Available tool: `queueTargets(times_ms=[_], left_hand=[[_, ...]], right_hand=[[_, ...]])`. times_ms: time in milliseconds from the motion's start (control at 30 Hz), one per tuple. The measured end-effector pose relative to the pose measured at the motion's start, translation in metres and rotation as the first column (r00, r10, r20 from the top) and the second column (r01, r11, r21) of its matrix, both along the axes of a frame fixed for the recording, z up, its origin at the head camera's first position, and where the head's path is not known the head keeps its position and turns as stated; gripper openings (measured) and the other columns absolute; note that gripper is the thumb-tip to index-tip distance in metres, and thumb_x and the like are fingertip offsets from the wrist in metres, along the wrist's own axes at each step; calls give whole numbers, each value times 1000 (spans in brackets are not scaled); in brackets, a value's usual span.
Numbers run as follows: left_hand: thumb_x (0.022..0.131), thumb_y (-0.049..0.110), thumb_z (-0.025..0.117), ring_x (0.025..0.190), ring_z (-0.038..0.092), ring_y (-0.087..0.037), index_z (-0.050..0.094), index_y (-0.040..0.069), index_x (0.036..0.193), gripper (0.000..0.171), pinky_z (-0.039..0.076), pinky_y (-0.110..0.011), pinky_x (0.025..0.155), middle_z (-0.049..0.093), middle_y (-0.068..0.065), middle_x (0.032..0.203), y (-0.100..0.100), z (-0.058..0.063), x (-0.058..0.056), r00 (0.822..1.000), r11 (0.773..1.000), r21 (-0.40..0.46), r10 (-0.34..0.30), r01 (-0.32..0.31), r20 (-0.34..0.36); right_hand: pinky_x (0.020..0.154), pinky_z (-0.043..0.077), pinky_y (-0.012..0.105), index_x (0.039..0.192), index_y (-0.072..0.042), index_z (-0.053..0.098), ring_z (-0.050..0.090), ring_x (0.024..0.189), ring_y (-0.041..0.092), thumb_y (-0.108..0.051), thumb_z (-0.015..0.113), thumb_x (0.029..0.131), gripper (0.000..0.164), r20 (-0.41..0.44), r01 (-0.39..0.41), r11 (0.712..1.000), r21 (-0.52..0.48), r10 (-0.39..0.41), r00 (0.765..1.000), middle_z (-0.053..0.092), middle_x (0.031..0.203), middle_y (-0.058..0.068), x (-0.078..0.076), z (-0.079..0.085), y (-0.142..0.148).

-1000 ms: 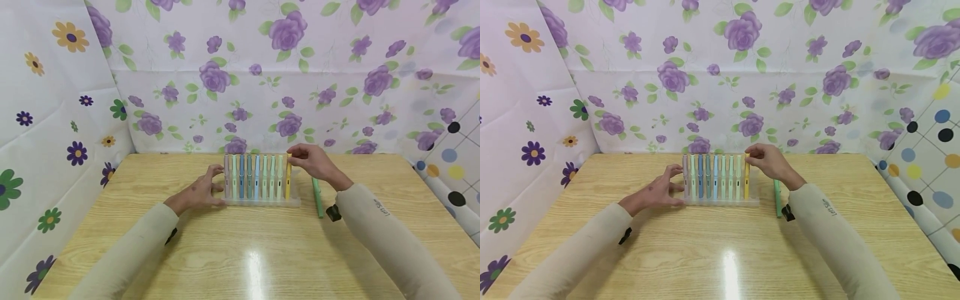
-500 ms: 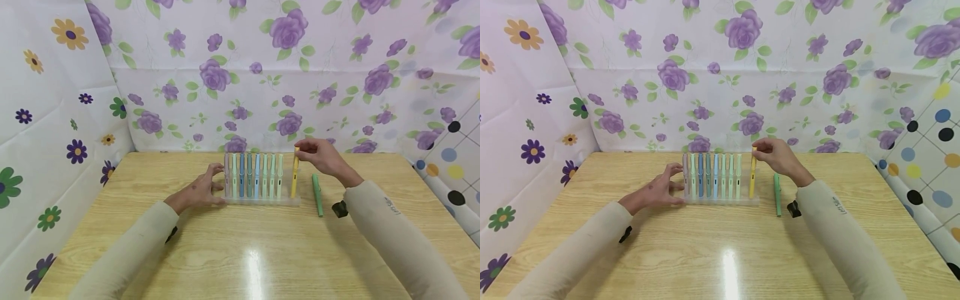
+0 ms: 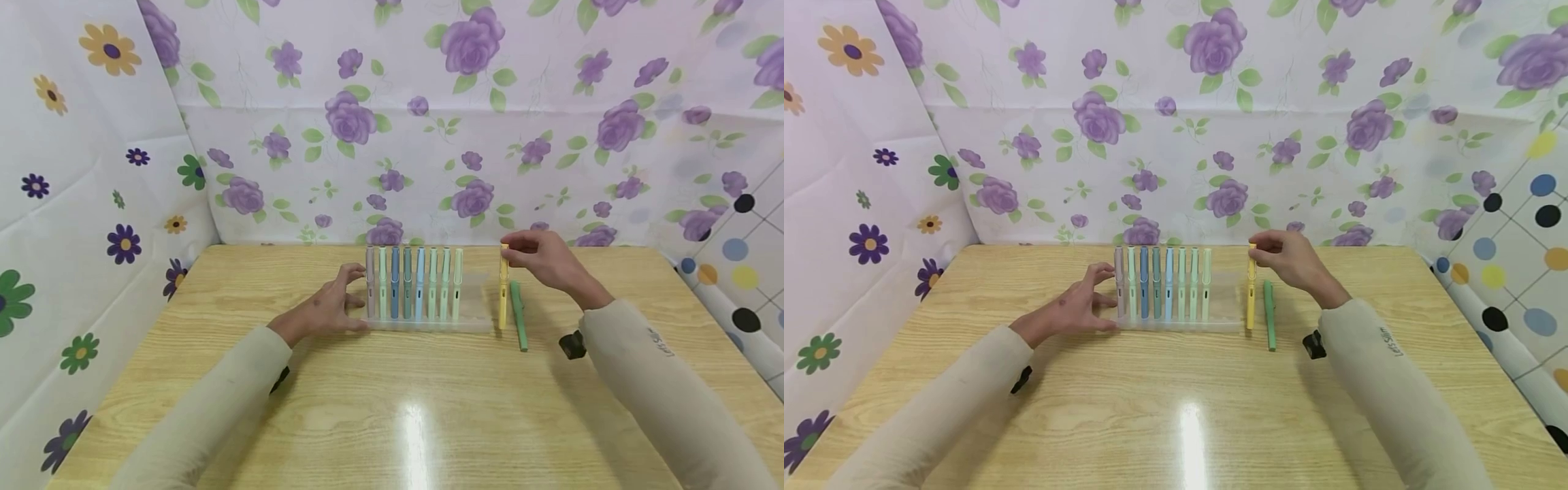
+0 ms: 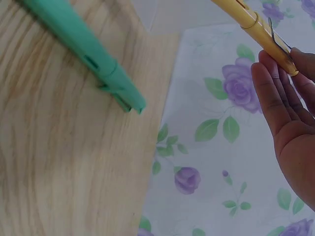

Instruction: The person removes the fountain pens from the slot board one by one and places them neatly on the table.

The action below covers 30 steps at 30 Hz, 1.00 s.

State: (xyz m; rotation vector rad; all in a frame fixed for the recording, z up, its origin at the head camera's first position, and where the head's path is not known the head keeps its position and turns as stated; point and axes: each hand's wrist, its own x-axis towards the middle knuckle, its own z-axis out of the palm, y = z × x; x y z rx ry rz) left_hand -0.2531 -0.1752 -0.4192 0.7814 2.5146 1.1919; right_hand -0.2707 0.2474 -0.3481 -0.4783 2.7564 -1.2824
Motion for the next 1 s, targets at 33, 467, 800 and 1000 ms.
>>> queueTargets(times_ms=[33,467,800,1000], left_hand=[[81,14,86,119,62,-33,14,19,146,96,50,-51,96,18,-19,161,0,0,0,1000,1000,-1,5,-5,1],[81,13,85,120,61,-34,15,20,146,96,51,-50,94,19,-19,161,0,0,0,1000,1000,16,3,-3,11],[81,12,86,119,62,-33,15,18,146,97,49,-51,97,20,-20,161,4,-2,2,1000,1000,8,14,-14,16],[81,14,86,118,62,-31,16,20,146,96,50,-51,95,21,-18,161,2,1,1,1000,1000,-4,25,-25,5]], right_hand=[[83,56,31,131,2,59,67,100,30,-22,60,103,37,5,5,1000,-2,-5,1000,63,115,19,0,-1,2],[91,53,45,136,4,55,66,105,36,-29,57,104,46,65,46,998,45,-49,997,64,119,23,5,-11,24],[90,54,45,136,7,54,68,101,32,-28,56,104,47,94,57,998,34,-60,994,65,117,24,4,-26,40],[91,53,48,138,8,52,67,105,36,-30,56,104,50,133,75,996,46,-80,988,63,119,25,0,-33,43]])
